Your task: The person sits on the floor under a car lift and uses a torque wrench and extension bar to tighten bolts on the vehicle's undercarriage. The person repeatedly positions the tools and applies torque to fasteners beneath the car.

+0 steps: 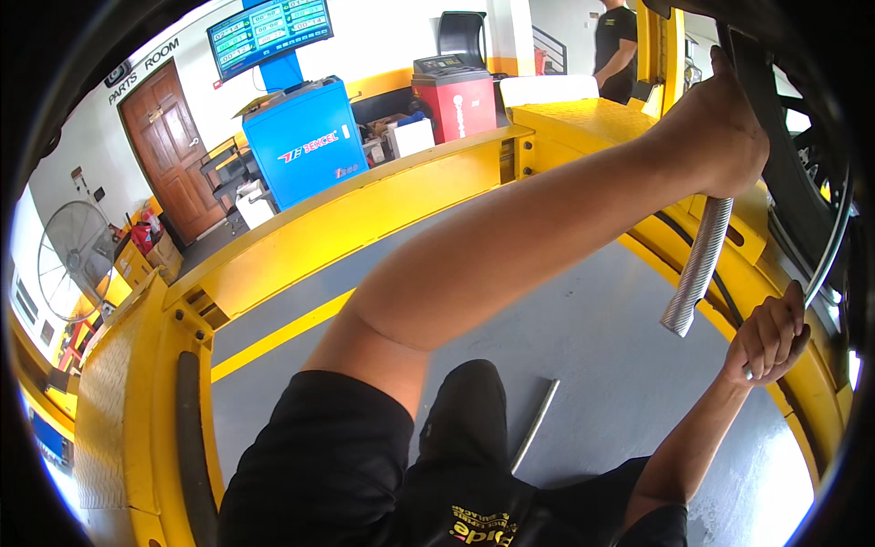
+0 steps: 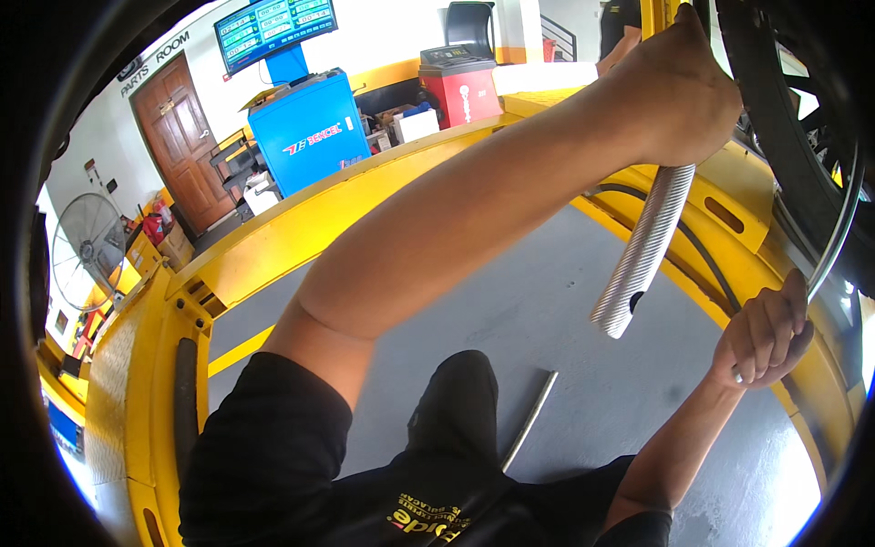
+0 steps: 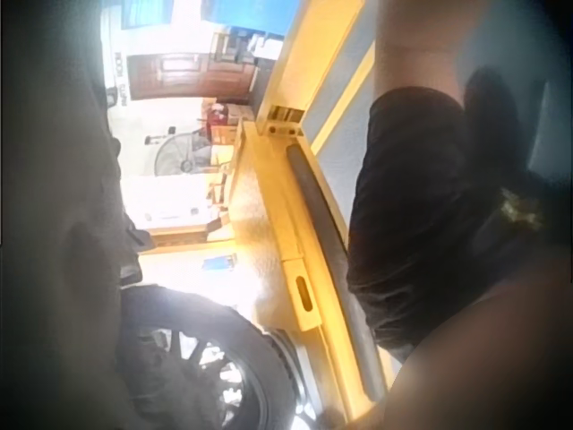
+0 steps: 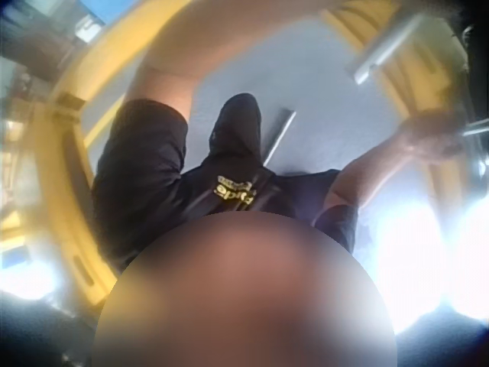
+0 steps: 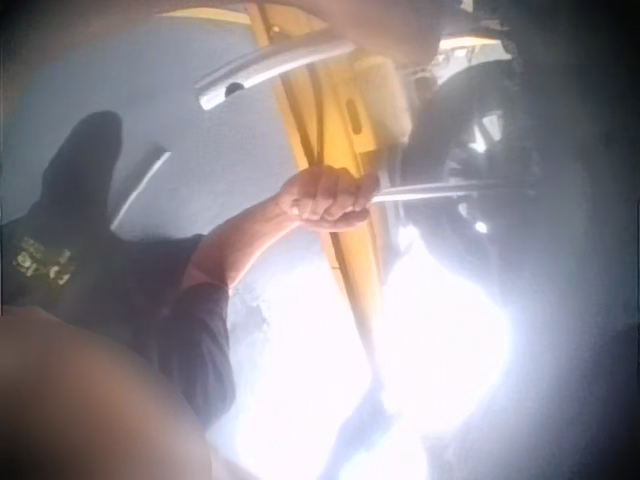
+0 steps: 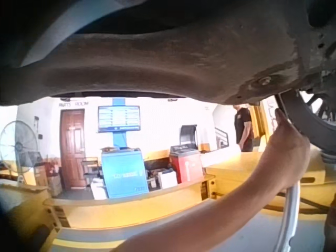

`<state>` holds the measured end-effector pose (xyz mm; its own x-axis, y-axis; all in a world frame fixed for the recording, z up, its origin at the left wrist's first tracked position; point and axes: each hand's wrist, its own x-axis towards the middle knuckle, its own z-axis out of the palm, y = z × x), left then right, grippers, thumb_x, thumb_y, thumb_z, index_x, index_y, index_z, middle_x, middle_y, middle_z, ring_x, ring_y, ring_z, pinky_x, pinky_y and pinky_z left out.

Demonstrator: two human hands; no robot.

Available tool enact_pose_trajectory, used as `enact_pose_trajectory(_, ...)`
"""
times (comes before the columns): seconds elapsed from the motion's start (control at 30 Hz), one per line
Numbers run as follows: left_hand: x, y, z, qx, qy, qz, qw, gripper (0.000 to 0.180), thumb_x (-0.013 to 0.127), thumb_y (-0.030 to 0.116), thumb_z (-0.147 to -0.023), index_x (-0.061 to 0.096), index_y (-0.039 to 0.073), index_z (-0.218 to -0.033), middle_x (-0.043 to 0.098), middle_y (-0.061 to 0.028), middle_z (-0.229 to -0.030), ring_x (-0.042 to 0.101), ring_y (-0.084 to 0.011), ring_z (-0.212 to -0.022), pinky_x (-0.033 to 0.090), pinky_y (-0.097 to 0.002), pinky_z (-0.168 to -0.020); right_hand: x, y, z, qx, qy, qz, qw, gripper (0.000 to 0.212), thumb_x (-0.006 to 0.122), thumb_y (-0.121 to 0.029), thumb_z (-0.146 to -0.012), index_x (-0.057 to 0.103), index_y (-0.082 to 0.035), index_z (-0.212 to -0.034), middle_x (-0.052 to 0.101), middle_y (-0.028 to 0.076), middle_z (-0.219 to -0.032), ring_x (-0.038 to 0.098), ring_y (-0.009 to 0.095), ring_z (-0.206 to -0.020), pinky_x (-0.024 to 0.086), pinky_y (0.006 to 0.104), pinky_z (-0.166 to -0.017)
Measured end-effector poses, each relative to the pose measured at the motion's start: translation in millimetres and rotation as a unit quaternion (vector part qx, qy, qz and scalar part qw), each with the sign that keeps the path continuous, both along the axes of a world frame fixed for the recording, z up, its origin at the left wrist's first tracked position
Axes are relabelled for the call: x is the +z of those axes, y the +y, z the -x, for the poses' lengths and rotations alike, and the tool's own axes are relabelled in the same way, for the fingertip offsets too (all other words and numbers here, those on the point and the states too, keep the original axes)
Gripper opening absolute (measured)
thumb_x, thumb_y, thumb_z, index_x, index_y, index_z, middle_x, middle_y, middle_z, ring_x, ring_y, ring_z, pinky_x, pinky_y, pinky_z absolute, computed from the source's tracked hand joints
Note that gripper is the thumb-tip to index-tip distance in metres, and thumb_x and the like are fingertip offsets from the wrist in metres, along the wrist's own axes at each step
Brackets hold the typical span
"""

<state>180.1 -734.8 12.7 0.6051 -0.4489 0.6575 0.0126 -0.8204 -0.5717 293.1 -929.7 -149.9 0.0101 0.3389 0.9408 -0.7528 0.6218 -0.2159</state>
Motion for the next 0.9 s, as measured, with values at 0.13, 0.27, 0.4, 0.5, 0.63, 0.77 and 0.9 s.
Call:
enact_pose_trajectory(0.13,-1,-2,-2,-0.006,0.008,0.005,1.000,0.018,0.072,0.021,-0.087,0.083,0.007,-0.091,0.077,-0.0110,-0.093,0.071,-0.0296,-0.103,0.029,-0.0555,-0.120,1,1,12,-0.012,0.014,-0.008,1.000,0.017,0.042,-0.017,-0.112,0.036,-0.008,-0.099,0.039,0.004,-0.053,0.033,0.009,-0.030,0.035,0.0189,-0.029)
enact_pose_trajectory(0.27,-1,-4,-8,-0.018,0.008,0.011,1.000,0.018,0.072,0.019,-0.087,0.083,0.005,-0.091,0.077,-0.0128,-0.092,0.072,-0.0294,-0.098,0.034,-0.0529,-0.119,1,-9,15,-0.068,0.016,0.005,0.998,0.016,0.041,-0.021,-0.113,0.037,-0.008,-0.103,0.040,0.004,-0.054,0.035,0.009,-0.031,0.036,0.0181,-0.030)
enact_pose_trajectory(0.4,-1,-1,-6,-0.006,0.016,0.005,1.000,0.018,0.072,0.016,-0.087,0.082,0.002,-0.092,0.077,-0.0145,-0.091,0.074,-0.0293,-0.093,0.038,-0.0503,-0.117,-1,-3,15,-0.083,0.019,0.001,0.996,0.017,0.039,-0.024,-0.114,0.037,-0.009,-0.107,0.042,0.004,-0.055,0.037,0.009,-0.031,0.037,0.0175,-0.031)
enact_pose_trajectory(0.5,0,-3,-6,-0.001,0.023,0.004,1.000,0.017,0.072,0.014,-0.088,0.082,0.001,-0.092,0.076,-0.0159,-0.091,0.075,-0.0293,-0.089,0.042,-0.0483,-0.116,1,-4,19,-0.116,0.013,0.007,0.993,0.020,0.036,-0.027,-0.114,0.037,-0.009,-0.108,0.043,0.003,-0.056,0.039,0.009,-0.032,0.037,0.0170,-0.031)
enact_pose_trajectory(0.63,6,-8,1,0.033,0.021,-0.033,0.999,0.017,0.072,0.014,-0.088,0.082,0.000,-0.090,0.077,-0.0152,-0.089,0.076,-0.0268,-0.086,0.044,-0.0480,-0.115,2,-5,22,-0.145,0.021,0.005,0.989,0.022,0.032,-0.030,-0.115,0.036,-0.008,-0.109,0.043,0.003,-0.056,0.039,0.009,-0.032,0.038,0.0168,-0.031)
enact_pose_trajectory(0.77,16,-12,14,0.105,0.050,-0.143,0.983,0.018,0.070,0.015,-0.089,0.082,0.003,-0.085,0.078,-0.0115,-0.089,0.075,-0.0252,-0.087,0.042,-0.0480,-0.115,3,-6,24,-0.144,0.023,0.007,0.989,0.023,0.030,-0.030,-0.115,0.036,-0.008,-0.109,0.043,0.003,-0.056,0.039,0.009,-0.031,0.037,0.0170,-0.030)
enact_pose_trajectory(0.9,13,-9,11,0.077,0.001,-0.163,0.984,0.018,0.068,0.014,-0.091,0.082,0.004,-0.085,0.078,-0.0108,-0.088,0.075,-0.0251,-0.087,0.044,-0.0464,-0.113,2,-4,28,-0.149,0.028,0.006,0.989,0.023,0.030,-0.030,-0.115,0.036,-0.008,-0.110,0.043,0.003,-0.056,0.039,0.009,-0.031,0.037,0.0173,-0.030)
